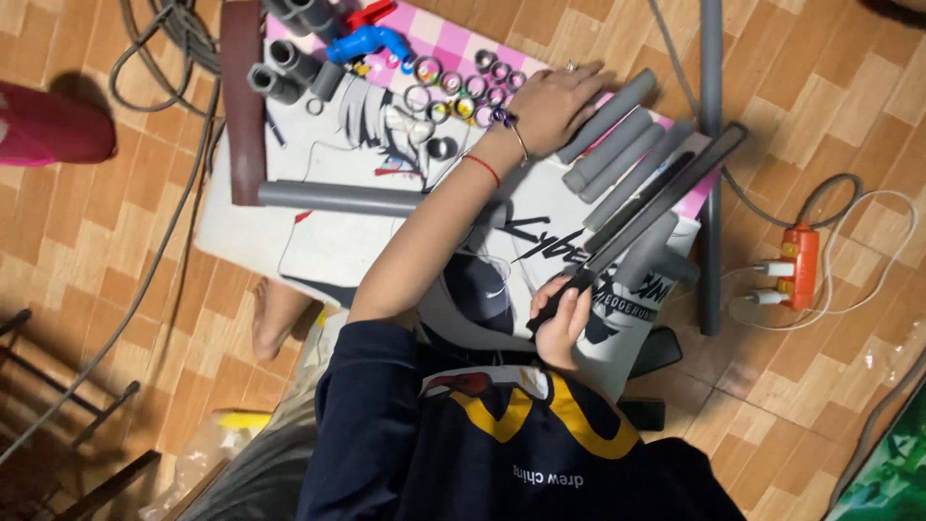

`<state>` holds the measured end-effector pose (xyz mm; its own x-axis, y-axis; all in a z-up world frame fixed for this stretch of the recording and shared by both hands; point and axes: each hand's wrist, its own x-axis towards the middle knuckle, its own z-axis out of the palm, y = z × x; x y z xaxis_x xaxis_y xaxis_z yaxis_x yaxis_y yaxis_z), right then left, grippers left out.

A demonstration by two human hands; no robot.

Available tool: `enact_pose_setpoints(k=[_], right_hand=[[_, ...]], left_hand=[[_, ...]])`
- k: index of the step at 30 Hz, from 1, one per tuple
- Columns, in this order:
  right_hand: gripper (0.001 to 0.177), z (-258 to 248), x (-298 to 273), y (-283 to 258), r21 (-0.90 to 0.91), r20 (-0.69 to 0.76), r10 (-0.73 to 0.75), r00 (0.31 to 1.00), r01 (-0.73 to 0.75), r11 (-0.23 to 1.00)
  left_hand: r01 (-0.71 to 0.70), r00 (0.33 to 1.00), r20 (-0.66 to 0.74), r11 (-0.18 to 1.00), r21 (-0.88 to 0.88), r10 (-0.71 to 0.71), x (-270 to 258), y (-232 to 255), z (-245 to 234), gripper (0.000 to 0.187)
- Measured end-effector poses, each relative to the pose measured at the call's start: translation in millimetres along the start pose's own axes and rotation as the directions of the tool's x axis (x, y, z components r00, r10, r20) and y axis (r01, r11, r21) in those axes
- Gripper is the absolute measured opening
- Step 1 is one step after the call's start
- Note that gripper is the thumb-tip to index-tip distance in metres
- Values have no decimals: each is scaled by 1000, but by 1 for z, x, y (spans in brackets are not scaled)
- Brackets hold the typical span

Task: A person is sitting on the floor and attempting to cut a grey PVC pipe using a hacksaw blade and a utility knife.

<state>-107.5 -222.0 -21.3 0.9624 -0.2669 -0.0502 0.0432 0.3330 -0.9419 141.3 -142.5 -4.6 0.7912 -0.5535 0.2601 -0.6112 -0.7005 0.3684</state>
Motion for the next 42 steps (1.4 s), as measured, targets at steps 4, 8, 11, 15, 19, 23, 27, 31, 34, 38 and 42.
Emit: enact_pose_setpoints(k=[4, 8, 11, 15, 19, 23, 27, 31, 34, 38, 42], right_hand=[[20, -7, -1, 3, -96, 108, -61, 992, 72, 993], [23, -8, -1, 5, -91, 66, -22, 998, 28, 995], [23, -10, 2, 6, -85, 67, -34, 997, 40, 996], [21, -9, 1, 8, -79, 98, -10, 995, 17, 997], [19, -3, 1, 1, -168, 123, -14, 992, 34, 985], [13, -3, 5, 2, -257, 161, -12, 987, 53, 965], [26, -7, -6, -7, -514, 102, 143, 985, -71, 855], [28, -5, -38, -29, -796, -31, -22, 999, -12, 605], [31, 2, -59, -33, -914, 18, -84, 996, 51, 403], [33, 5, -77, -9, -957, 2, -158, 987, 48, 285], [26, 1, -85, 9, -985, -6, -186, 983, 27, 173]], left_hand=[[-59, 993, -109, 996, -65, 51, 1, -8, -30, 37], [0, 998, -68, 980, -197, -13, 9, -17, -24, 34], [65, 997, 40, 983, -170, -59, 23, -18, 5, 37], [96, 989, 132, 971, -218, -69, 14, -7, -1, 32], [26, 999, 38, 982, -189, -19, 6, -8, -31, 38], [-102, 964, -265, 932, -348, 7, -21, 4, -100, 20], [-53, 979, -202, 935, -351, -21, -54, -4, -106, 68], [-57, 997, -65, 853, -520, 27, -93, -11, -119, 38], [-54, 997, 32, 925, -375, 71, -128, -23, -102, 33], [-150, 987, 29, 973, -178, 157, -149, -24, -93, 36], [-233, 971, -71, 970, -77, 227, -159, -18, -82, 34]])
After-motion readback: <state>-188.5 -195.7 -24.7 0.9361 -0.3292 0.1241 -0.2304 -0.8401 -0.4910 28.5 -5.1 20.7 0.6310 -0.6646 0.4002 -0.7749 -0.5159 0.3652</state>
